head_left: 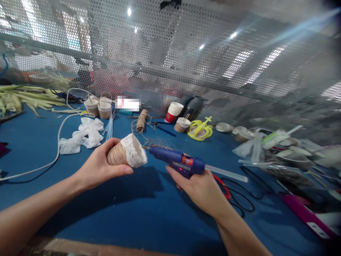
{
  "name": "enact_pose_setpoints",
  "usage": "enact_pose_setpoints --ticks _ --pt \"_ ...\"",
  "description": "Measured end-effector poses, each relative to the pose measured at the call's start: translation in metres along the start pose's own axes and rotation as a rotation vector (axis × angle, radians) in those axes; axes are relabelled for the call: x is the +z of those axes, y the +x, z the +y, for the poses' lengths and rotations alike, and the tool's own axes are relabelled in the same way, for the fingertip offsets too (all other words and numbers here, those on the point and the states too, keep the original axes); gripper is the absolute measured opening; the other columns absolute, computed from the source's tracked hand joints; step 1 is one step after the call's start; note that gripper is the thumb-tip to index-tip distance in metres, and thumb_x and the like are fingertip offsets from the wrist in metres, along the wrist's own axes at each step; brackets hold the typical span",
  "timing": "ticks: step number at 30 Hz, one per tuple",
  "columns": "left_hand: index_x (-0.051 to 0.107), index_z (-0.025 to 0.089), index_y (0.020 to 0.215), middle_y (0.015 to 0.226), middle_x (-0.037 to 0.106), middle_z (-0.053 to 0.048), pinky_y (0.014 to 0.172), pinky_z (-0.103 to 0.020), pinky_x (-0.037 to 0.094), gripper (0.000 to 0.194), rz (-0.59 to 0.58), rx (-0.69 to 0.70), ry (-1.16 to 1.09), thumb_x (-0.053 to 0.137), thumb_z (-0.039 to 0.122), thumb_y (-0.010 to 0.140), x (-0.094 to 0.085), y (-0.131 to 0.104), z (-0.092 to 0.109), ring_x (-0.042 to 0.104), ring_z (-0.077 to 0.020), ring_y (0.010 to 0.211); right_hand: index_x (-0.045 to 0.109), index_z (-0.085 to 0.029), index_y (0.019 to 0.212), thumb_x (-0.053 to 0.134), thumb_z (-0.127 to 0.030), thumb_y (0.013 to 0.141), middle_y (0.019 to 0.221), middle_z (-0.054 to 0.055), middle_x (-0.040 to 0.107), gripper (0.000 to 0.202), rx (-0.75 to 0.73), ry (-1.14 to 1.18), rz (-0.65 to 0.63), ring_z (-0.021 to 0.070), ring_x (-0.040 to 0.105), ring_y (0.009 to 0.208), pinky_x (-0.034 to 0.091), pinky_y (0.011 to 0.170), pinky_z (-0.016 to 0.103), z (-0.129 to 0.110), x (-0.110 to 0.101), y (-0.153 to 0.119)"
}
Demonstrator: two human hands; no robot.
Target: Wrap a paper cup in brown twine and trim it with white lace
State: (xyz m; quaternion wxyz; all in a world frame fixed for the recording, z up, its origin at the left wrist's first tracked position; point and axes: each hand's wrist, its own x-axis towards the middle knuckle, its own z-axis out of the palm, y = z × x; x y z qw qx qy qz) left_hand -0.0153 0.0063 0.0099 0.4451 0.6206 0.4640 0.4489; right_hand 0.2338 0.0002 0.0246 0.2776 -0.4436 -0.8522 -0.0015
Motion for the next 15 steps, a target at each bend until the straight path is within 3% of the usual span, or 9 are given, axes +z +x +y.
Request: enact_pose_setpoints --ticks 7,15 --pt "0.051 0.015 0.09 0.077 0.058 -0.001 0.057 -0.023 0.046 0.054 0.026 0.021 0.043 0.077 0.041 0.051 -0.0016 -0.0007 0.0015 0.053 -0.0164 0.069 0.071 -0.023 0.086 0.048 -0.026 0.082 0.055 0.006 0.064 0.024 -0.025 -0.069 -0.136 0.0265 0.066 0.072 0.053 0.068 0.038 -0.003 -0.0085 0.0018" --pt "0.051 0.016 0.091 0.077 0.059 -0.001 0.057 -0.023 0.046 0.052 0.044 0.055 0.097 0.076 0.042 0.053 -0.0039 0.0001 -0.0003 0.055 -0.0169 0.069 0.073 -0.024 0.087 0.045 -0.022 0.082 0.051 0.004 0.062 0.029 -0.059 -0.069 -0.159 0.0245 0.064 0.068 0.051 0.068 0.037 0.0003 -0.0048 -0.0009"
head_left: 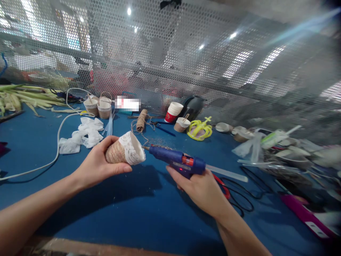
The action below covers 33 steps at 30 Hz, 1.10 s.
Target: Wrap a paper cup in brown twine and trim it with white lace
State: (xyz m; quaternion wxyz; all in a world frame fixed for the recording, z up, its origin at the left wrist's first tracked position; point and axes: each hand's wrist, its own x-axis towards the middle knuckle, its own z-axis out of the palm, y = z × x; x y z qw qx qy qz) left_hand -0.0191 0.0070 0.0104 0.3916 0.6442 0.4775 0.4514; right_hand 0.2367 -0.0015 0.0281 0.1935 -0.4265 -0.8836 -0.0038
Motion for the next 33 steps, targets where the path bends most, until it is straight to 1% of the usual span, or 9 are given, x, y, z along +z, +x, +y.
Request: enact_pose_setpoints --ticks 4,8,10,15,20,25,29,31,33 --pt "0.051 0.016 0.094 0.08 0.059 -0.002 0.058 -0.024 0.047 0.05 0.005 0.015 0.01 0.074 0.041 0.057 -0.001 0.001 -0.003 0.056 -0.0173 0.07 0.073 -0.025 0.084 0.047 -0.025 0.082 0.05 0.003 0.06 0.026 0.049 0.045 0.005 0.0237 0.063 0.066 0.05 0.069 0.036 -0.001 -0.001 0.0" --pt "0.051 0.016 0.094 0.081 0.059 -0.002 0.059 -0.024 0.047 0.051 0.022 0.017 -0.001 0.075 0.04 0.057 -0.001 0.001 -0.004 0.056 -0.0179 0.072 0.073 -0.025 0.082 0.049 -0.023 0.08 0.05 0.003 0.06 0.024 0.064 0.107 0.005 0.0235 0.063 0.065 0.05 0.068 0.037 -0.001 -0.002 -0.001" --pt "0.05 0.016 0.094 0.08 0.059 -0.002 0.059 -0.024 0.047 0.051 0.024 0.013 -0.003 0.075 0.04 0.056 -0.001 0.002 -0.003 0.056 -0.0177 0.071 0.073 -0.025 0.081 0.052 -0.025 0.078 0.051 0.003 0.061 0.021 0.089 0.15 0.026 0.0239 0.063 0.066 0.051 0.068 0.037 -0.001 -0.002 -0.001" --pt "0.05 0.016 0.094 0.081 0.059 -0.002 0.06 -0.025 0.047 0.053 0.043 0.018 -0.002 0.076 0.041 0.055 -0.002 0.002 -0.002 0.056 -0.0186 0.073 0.069 -0.026 0.074 0.058 -0.031 0.077 0.057 0.003 0.063 0.012 0.221 0.313 0.115 0.0254 0.064 0.073 0.051 0.068 0.036 -0.006 0.001 0.0" --pt "0.05 0.016 0.094 0.082 0.06 -0.003 0.061 -0.025 0.048 0.056 0.069 0.02 0.0 0.077 0.044 0.053 -0.002 0.003 -0.003 0.057 -0.0197 0.074 0.068 -0.025 0.079 0.059 -0.034 0.076 0.063 0.004 0.066 0.012 0.252 0.36 0.138 0.0265 0.064 0.078 0.051 0.065 0.035 -0.007 0.002 0.001" --pt "0.049 0.016 0.094 0.083 0.059 -0.003 0.062 -0.025 0.048 0.058 0.081 0.012 0.003 0.078 0.043 0.052 -0.002 0.003 -0.003 0.057 -0.0195 0.075 0.065 -0.024 0.07 0.059 -0.031 0.076 0.051 0.001 0.059 0.011 0.264 0.383 0.134 0.0237 0.063 0.066 0.049 0.061 0.033 -0.008 0.001 0.001" --pt "0.049 0.015 0.094 0.083 0.058 -0.003 0.062 -0.025 0.048 0.056 0.074 0.018 -0.003 0.076 0.043 0.054 -0.003 0.003 -0.002 0.057 -0.0192 0.075 0.055 -0.024 0.052 0.058 -0.031 0.077 0.039 -0.002 0.049 0.026 0.305 0.361 0.116 0.0179 0.055 0.047 0.048 0.056 0.031 -0.011 -0.002 0.001" --pt "0.049 0.016 0.094 0.084 0.059 -0.003 0.063 -0.025 0.048 0.056 0.086 0.023 0.003 0.077 0.042 0.053 -0.003 0.004 -0.002 0.057 -0.0197 0.076 0.05 -0.023 0.049 0.056 -0.033 0.078 0.038 -0.003 0.049 0.031 0.357 0.412 0.087 0.0148 0.051 0.041 0.047 0.051 0.029 -0.013 -0.004 0.001" --pt "0.05 0.016 0.095 0.084 0.059 -0.003 0.063 -0.025 0.048 0.057 0.086 0.015 -0.009 0.078 0.042 0.053 -0.003 0.005 -0.005 0.057 -0.0198 0.076 0.053 -0.02 0.054 0.054 -0.035 0.08 0.039 -0.003 0.048 0.029 0.405 0.543 0.038 0.0123 0.049 0.038 0.044 0.047 0.027 -0.013 -0.006 0.003"
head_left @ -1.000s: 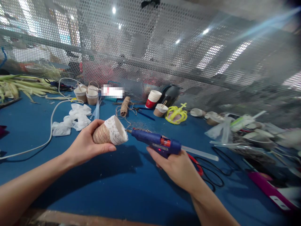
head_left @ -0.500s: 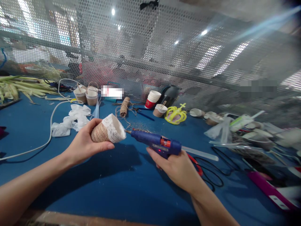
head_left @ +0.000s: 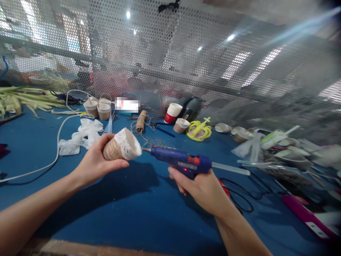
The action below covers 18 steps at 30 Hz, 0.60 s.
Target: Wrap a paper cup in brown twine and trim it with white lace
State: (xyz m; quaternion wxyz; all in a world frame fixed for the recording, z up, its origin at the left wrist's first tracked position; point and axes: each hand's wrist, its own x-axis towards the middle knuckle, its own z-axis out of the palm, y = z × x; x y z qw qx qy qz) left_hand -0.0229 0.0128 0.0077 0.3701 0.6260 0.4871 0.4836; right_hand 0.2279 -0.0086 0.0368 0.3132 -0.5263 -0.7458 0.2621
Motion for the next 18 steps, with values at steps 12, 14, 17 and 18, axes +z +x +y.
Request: enact_pose_setpoints --ticks 12,14,17,18 --pt "0.054 0.019 0.111 0.105 0.062 -0.011 0.083 -0.038 0.05 0.067 -0.361 -0.267 -0.763 0.078 0.047 0.055 0.011 -0.008 -0.013 0.061 -0.0253 0.092 0.059 -0.013 0.067 0.061 -0.037 0.074 0.034 -0.01 0.035 0.025 0.313 0.952 -0.239 0.0019 0.023 0.029 0.017 0.03 0.015 0.008 0.017 0.013" --pt "0.056 0.02 0.108 0.103 0.063 -0.01 0.082 -0.037 0.05 0.062 -0.381 -0.266 -0.794 0.077 0.047 0.056 0.011 -0.009 -0.013 0.061 -0.0248 0.092 0.06 -0.013 0.067 0.062 -0.036 0.075 0.033 -0.01 0.036 0.024 0.322 0.968 -0.253 0.0017 0.024 0.029 0.018 0.03 0.015 0.007 0.019 0.013" --pt "0.058 0.02 0.107 0.102 0.064 -0.009 0.081 -0.033 0.051 0.059 -0.4 -0.259 -0.824 0.077 0.045 0.058 0.011 -0.009 -0.013 0.061 -0.023 0.092 0.059 -0.013 0.066 0.061 -0.035 0.075 0.033 -0.01 0.036 0.025 0.327 0.962 -0.252 0.0019 0.025 0.028 0.018 0.03 0.015 0.007 0.021 0.013" --pt "0.058 0.02 0.107 0.101 0.064 -0.009 0.081 -0.032 0.051 0.058 -0.402 -0.257 -0.831 0.077 0.045 0.058 0.011 -0.009 -0.013 0.061 -0.0224 0.092 0.059 -0.013 0.066 0.061 -0.036 0.075 0.033 -0.01 0.036 0.025 0.328 0.949 -0.245 0.002 0.025 0.028 0.018 0.03 0.015 0.007 0.022 0.013"
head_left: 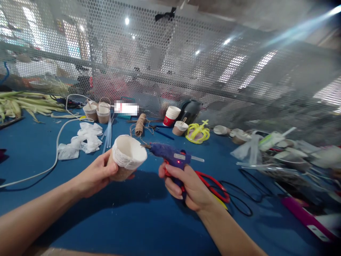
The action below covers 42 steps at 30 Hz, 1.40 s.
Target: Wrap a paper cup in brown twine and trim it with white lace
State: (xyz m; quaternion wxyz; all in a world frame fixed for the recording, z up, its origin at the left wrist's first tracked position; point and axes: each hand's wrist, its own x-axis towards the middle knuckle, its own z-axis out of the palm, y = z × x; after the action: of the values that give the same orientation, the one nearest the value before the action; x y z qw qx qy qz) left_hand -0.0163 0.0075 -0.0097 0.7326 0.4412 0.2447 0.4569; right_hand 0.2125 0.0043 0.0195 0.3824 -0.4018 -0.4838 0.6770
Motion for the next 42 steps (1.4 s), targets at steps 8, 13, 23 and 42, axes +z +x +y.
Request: enact_pose_setpoints --ticks 8,13,23,42 --pt "0.056 0.02 0.11 0.1 0.063 -0.008 0.078 -0.031 0.05 0.065 0.055 0.026 0.096 0.077 0.048 0.056 0.0 0.001 -0.001 0.061 -0.0203 0.084 0.06 -0.014 0.073 0.053 -0.039 0.081 0.036 -0.007 0.044 0.027 -0.178 -0.478 0.148 0.0057 0.038 0.034 0.032 0.039 0.019 -0.003 0.0 -0.007" --pt "0.054 0.018 0.111 0.096 0.06 -0.005 0.07 -0.025 0.047 0.067 0.149 0.061 0.303 0.079 0.044 0.054 -0.003 0.004 0.0 0.056 -0.0189 0.082 0.062 -0.014 0.067 0.053 -0.037 0.079 0.041 -0.003 0.05 0.027 -0.208 -0.85 0.233 0.0103 0.049 0.04 0.042 0.046 0.024 -0.012 -0.003 -0.012" --pt "0.058 0.018 0.105 0.089 0.059 -0.002 0.063 -0.018 0.043 0.061 0.115 0.059 0.45 0.081 0.035 0.052 -0.003 0.003 0.008 0.05 -0.0142 0.075 0.064 -0.013 0.073 0.054 -0.037 0.079 0.04 -0.005 0.047 0.026 -0.227 -0.772 0.174 0.0085 0.045 0.038 0.042 0.043 0.022 -0.018 -0.011 -0.013" --pt "0.058 0.022 0.105 0.087 0.058 0.0 0.062 -0.015 0.043 0.059 0.092 0.058 0.307 0.082 0.034 0.052 -0.009 0.003 0.005 0.051 -0.0119 0.074 0.061 -0.013 0.072 0.057 -0.039 0.079 0.039 -0.005 0.048 0.028 -0.109 -0.683 0.097 0.0068 0.044 0.037 0.038 0.04 0.019 -0.02 -0.016 -0.015"
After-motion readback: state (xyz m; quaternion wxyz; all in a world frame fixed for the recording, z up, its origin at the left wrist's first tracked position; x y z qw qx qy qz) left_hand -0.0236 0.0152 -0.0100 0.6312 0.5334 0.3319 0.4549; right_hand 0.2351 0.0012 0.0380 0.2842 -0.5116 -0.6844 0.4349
